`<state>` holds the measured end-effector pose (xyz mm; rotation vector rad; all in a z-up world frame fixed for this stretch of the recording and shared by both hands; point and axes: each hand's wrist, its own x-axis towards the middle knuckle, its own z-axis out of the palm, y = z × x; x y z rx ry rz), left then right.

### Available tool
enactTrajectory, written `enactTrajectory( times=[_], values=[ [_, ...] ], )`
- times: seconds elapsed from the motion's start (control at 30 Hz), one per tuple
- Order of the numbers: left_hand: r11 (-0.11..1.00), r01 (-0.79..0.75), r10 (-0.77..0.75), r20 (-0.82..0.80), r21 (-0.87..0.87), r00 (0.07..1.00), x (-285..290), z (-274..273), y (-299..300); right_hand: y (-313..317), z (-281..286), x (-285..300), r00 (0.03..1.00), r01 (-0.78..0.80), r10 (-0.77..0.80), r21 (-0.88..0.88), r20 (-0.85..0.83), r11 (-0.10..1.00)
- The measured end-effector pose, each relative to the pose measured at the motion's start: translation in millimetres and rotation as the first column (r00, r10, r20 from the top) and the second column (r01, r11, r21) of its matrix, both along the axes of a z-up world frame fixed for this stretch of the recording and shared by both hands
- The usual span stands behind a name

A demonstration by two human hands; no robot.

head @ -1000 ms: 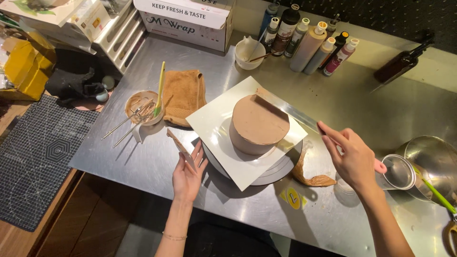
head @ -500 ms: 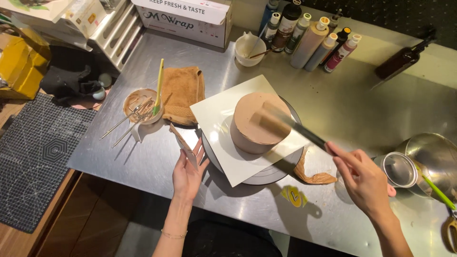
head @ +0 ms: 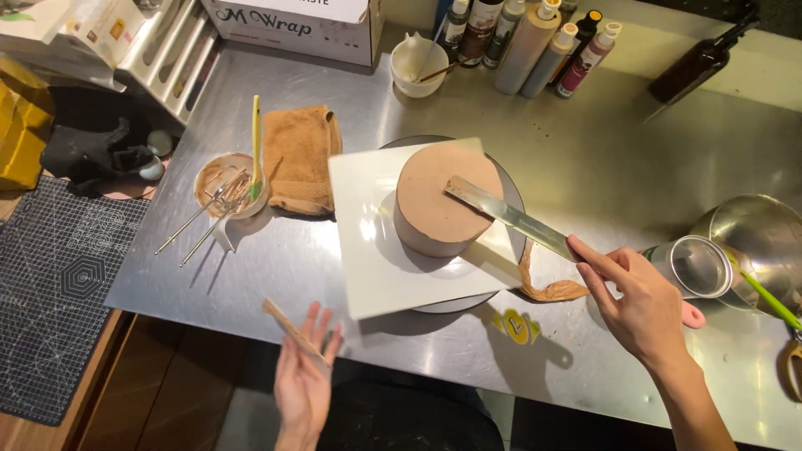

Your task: The recorder is applying chocolate icing to a small cake and smoothing it using a scraper and spatula.

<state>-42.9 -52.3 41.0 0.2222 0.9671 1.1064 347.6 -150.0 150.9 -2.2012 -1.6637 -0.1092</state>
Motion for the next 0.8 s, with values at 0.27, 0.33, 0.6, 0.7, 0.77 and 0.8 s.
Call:
enactTrajectory(
  times=[0.27,0.33,0.6,0.7,0.77,0.8],
  values=[
    [0.926,0.028,0.018,-0.118,0.375,0.993,-16.1,-9.8,56.8,-2.8,3.8,-5.1,1.0,0.029,-0.03,-0.039,-0.007,0.999],
    [0.899,0.045,0.004,-0.112,0.436,0.994,-12.0,-3.6,68.2,-3.3,3.8,-7.0,0.999,0.038,-0.038,-0.044,-0.018,0.998],
    [0.906,0.055,-0.098,0.083,0.419,0.992,10.6,-34.9,99.5,-3.9,5.2,-11.0,1.0,0.015,-0.015,-0.018,0.012,1.0],
    [0.937,0.088,-0.135,0.117,0.338,0.984,28.2,-39.7,93.9,-3.4,10.0,-17.1,0.999,0.032,-0.032,-0.018,-0.001,0.999],
    [0.945,0.095,-0.156,0.177,0.313,0.972,36.9,-40.3,83.7,-4.1,9.5,-19.1,1.0,0.031,-0.031,-0.018,0.002,0.999],
    [0.951,0.104,-0.178,0.238,0.292,0.955,42.1,-40.4,79.3,-4.2,9.4,-19.4,0.999,0.032,-0.032,-0.016,0.008,0.999]
  ],
)
